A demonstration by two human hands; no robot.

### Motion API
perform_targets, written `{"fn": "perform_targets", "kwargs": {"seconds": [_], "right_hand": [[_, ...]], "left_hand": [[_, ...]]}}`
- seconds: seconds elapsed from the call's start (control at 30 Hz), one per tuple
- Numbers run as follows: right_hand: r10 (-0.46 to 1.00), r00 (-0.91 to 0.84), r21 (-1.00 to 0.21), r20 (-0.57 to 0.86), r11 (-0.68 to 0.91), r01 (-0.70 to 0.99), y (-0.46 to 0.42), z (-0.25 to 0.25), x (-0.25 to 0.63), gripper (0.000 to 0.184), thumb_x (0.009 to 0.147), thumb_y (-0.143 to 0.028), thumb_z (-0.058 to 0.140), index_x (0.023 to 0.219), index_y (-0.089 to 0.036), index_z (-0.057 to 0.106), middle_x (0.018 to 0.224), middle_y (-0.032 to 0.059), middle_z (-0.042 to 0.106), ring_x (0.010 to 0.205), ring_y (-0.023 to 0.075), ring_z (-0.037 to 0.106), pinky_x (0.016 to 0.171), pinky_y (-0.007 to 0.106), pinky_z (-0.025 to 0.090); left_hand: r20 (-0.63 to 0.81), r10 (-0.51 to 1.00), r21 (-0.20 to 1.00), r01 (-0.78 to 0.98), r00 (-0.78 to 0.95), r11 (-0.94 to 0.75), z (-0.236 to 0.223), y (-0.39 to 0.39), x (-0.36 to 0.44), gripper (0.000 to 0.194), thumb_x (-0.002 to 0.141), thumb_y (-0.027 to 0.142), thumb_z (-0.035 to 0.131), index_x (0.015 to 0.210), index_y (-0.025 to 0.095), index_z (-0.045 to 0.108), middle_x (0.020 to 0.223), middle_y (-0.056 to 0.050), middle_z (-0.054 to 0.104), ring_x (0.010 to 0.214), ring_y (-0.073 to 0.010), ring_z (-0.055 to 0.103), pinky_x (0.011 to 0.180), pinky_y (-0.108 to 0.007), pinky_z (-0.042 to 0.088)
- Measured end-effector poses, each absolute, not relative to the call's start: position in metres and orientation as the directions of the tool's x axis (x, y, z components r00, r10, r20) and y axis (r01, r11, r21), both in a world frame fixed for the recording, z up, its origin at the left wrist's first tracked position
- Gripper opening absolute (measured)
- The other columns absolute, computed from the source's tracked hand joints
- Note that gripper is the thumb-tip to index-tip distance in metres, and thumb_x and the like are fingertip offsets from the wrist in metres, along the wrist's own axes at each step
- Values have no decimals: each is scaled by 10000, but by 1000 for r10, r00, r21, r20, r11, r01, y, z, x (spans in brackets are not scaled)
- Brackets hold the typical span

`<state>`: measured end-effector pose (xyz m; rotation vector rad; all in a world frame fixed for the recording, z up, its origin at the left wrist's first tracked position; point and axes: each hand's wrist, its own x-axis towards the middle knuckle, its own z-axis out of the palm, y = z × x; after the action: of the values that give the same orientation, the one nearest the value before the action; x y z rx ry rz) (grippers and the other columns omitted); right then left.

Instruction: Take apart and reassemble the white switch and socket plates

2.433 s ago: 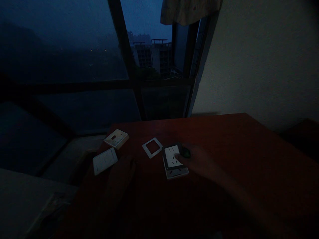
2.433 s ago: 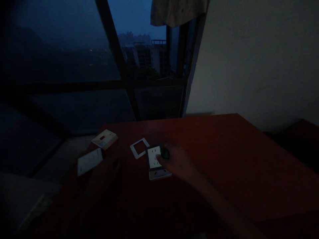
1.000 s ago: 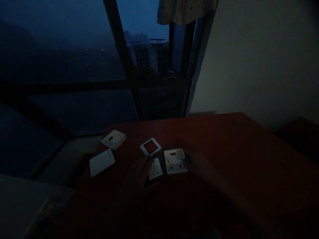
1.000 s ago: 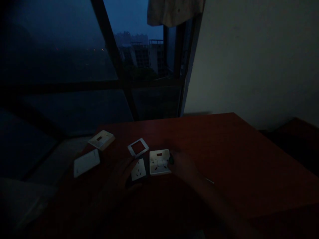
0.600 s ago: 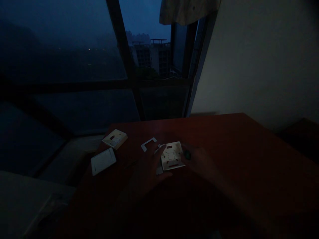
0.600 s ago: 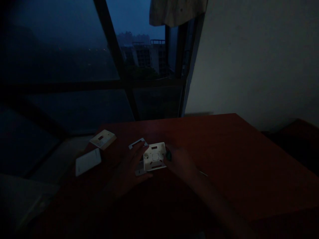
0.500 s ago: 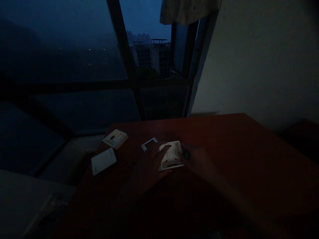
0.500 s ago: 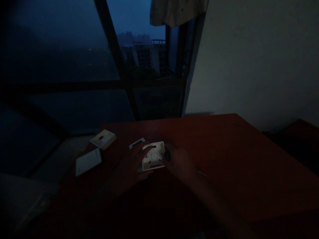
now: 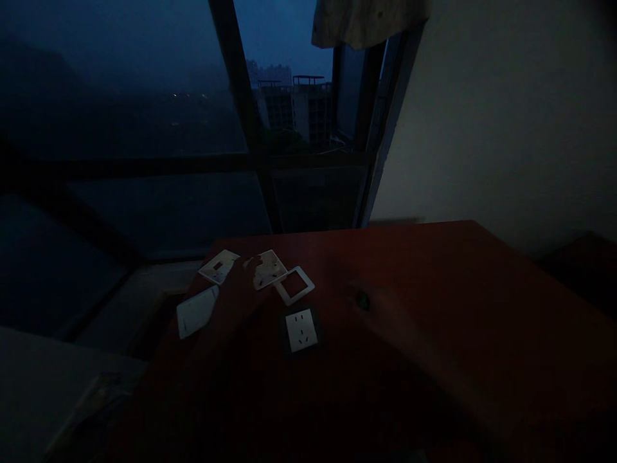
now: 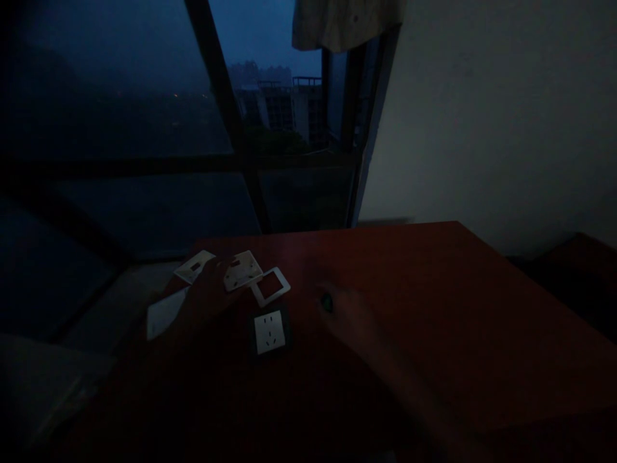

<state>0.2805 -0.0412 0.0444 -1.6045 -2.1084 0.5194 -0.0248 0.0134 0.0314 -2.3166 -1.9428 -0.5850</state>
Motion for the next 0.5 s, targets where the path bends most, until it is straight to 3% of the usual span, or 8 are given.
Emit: {"fn": "perform_targets", "kwargs": {"seconds": [0.1,0.27,0.4,0.5], "right_hand": [[964,-248,-542,98,261,799,-42,43,280,327,850,-251,501,1150,-198,621,1016,78,723,843,211,695,729,296,518],[960,-271,-544,73,266,796,-41,41,279,330,842,-234,499,1146,-199,623,1043,78,716,874,212,687,749,292,504],[954,-296,-545,52,275,792,-39,41,276,332,822,-209,508,1130,-208,632,1054,70,712,912,213,676,788,295,490],[950,-309,-548,37,277,789,-40,42,274,324,828,-213,498,1119,-212,639,1048,66,713,908,209,676,782,286,488]], "left_hand": [[277,940,171,953,198,-251,31,21,-35,571,785,366,612,1283,162,423,1281,-150,469,1135,-331,508,936,-456,447],[255,923,104,941,286,-321,34,26,-36,446,807,183,521,1251,207,482,1253,-105,524,1146,-313,498,980,-470,393],[320,908,152,932,270,-330,32,17,-21,376,862,184,460,1236,200,501,1236,-101,542,1159,-291,486,991,-455,385],[268,893,178,893,361,-414,31,8,-3,324,878,165,446,1185,185,548,1184,-93,574,1127,-261,507,971,-402,404]]}}
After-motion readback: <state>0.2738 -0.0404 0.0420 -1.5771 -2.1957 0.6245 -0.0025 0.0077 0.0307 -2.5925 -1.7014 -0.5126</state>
